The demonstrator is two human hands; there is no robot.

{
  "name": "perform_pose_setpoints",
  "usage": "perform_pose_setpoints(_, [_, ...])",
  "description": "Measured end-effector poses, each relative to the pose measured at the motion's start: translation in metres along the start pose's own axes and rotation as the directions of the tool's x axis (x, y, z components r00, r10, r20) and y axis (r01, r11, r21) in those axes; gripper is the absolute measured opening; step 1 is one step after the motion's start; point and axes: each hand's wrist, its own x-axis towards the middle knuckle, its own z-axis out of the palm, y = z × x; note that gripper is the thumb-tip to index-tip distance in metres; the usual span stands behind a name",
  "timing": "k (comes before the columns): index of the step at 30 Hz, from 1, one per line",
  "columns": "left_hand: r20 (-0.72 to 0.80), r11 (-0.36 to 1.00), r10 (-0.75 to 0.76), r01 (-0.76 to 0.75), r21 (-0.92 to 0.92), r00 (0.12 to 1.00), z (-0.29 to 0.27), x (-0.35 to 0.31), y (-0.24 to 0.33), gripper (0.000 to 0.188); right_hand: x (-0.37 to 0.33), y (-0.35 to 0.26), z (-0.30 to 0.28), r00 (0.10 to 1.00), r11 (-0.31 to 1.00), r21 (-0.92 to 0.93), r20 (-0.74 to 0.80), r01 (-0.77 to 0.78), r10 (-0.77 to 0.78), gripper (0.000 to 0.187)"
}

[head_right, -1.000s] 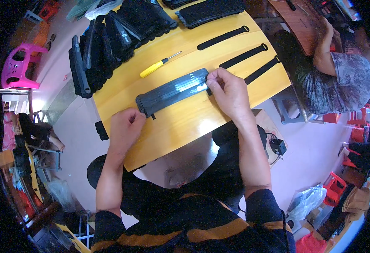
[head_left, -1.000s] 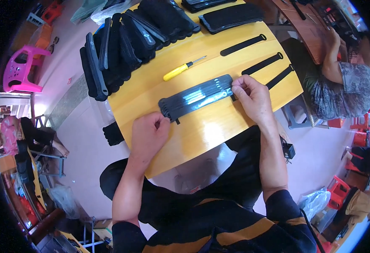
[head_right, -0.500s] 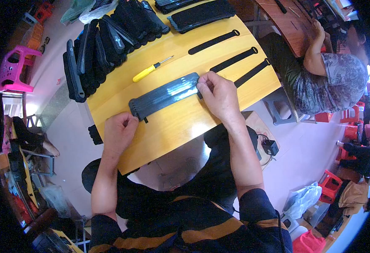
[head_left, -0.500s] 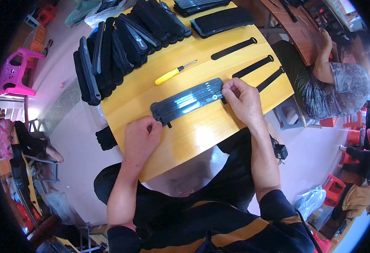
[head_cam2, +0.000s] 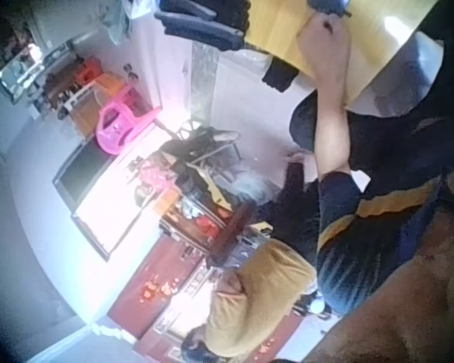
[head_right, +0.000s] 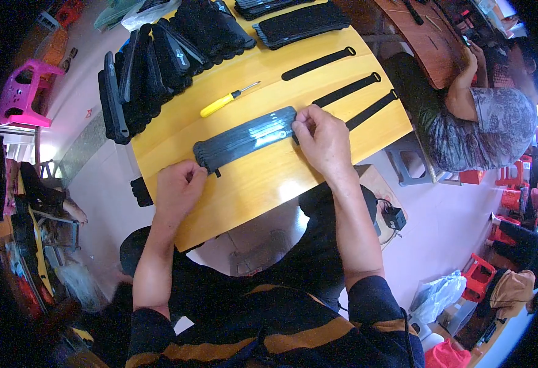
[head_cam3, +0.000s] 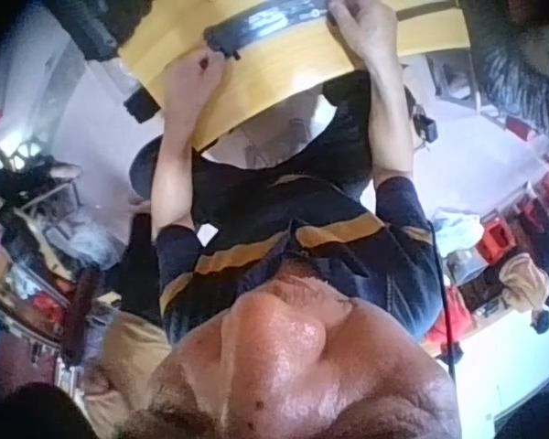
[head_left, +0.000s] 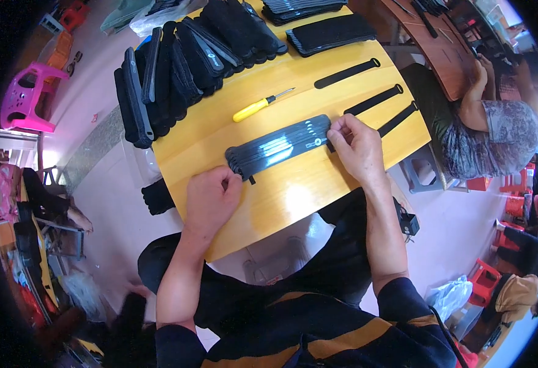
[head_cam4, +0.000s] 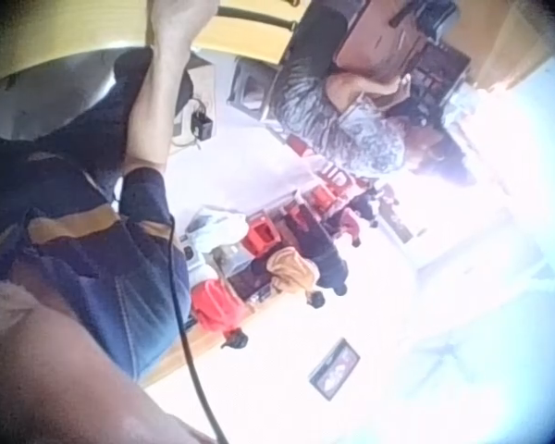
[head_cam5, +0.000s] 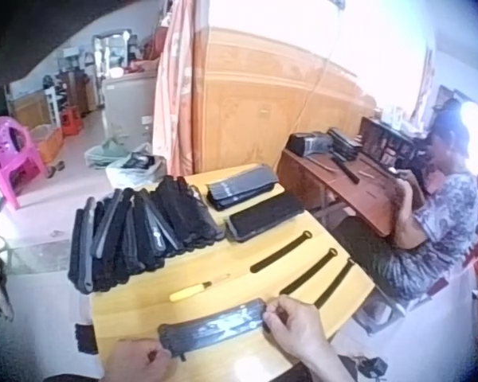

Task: Assembling textile straps by inserting internal supports and checking alignment.

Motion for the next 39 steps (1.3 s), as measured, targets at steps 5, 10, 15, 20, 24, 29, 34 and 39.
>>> perform_pose_setpoints(5, [-0.008, 1.000, 0.004, -0.004, 0.014, 1.000, -0.001, 0.000, 0.004, 0.019, 0.000, 0.000, 0.001, 1.000, 1.000, 0.002, -0.009, 0.014, -0.014, 0.008])
perform_pose_setpoints(10, [-0.014, 1.000, -0.027, 0.027, -0.008, 1.000, 0.000, -0.001, 0.010, 0.019, 0.001, 0.005, 0.000, 1.000, 0.999, 0.037, -0.020, -0.013, 0.013, 0.011])
perform_pose_setpoints(15, [-0.030, 0.996, 0.028, -0.025, 0.085, 0.999, 0.003, 0.001, 0.007, 0.019, 0.001, 0.000, 0.002, 1.000, 1.000, 0.015, -0.018, -0.012, 0.012, 0.012])
perform_pose_setpoints(20, [-0.027, 0.985, 0.042, -0.037, 0.168, 0.999, 0.005, 0.000, 0.006, 0.020, 0.000, -0.002, 0.001, 1.000, 1.000, -0.017, -0.013, -0.013, 0.013, 0.012])
perform_pose_setpoints(24, [-0.039, 0.990, 0.008, -0.002, 0.143, 0.999, -0.003, -0.006, 0.011, 0.017, 0.000, 0.002, 0.001, 1.000, 1.000, -0.024, -0.019, 0.014, -0.015, 0.012])
perform_pose_setpoints(29, [-0.089, 1.000, 0.007, -0.005, 0.018, 0.996, -0.016, -0.012, 0.024, 0.014, 0.000, -0.002, -0.001, 1.000, 1.000, -0.022, -0.017, 0.014, -0.014, 0.013])
perform_pose_setpoints(34, [-0.144, 0.992, 0.125, -0.127, -0.005, 0.982, -0.002, -0.007, 0.019, 0.010, 0.000, 0.001, -0.001, 1.000, 1.000, -0.005, -0.014, 0.027, -0.027, 0.012])
perform_pose_setpoints(39, [-0.341, 0.949, 0.313, -0.279, 0.145, 0.887, 0.005, 0.009, 0.015, 0.008, 0.000, 0.003, 0.000, 1.000, 1.000, 0.003, -0.014, 0.015, -0.015, 0.013])
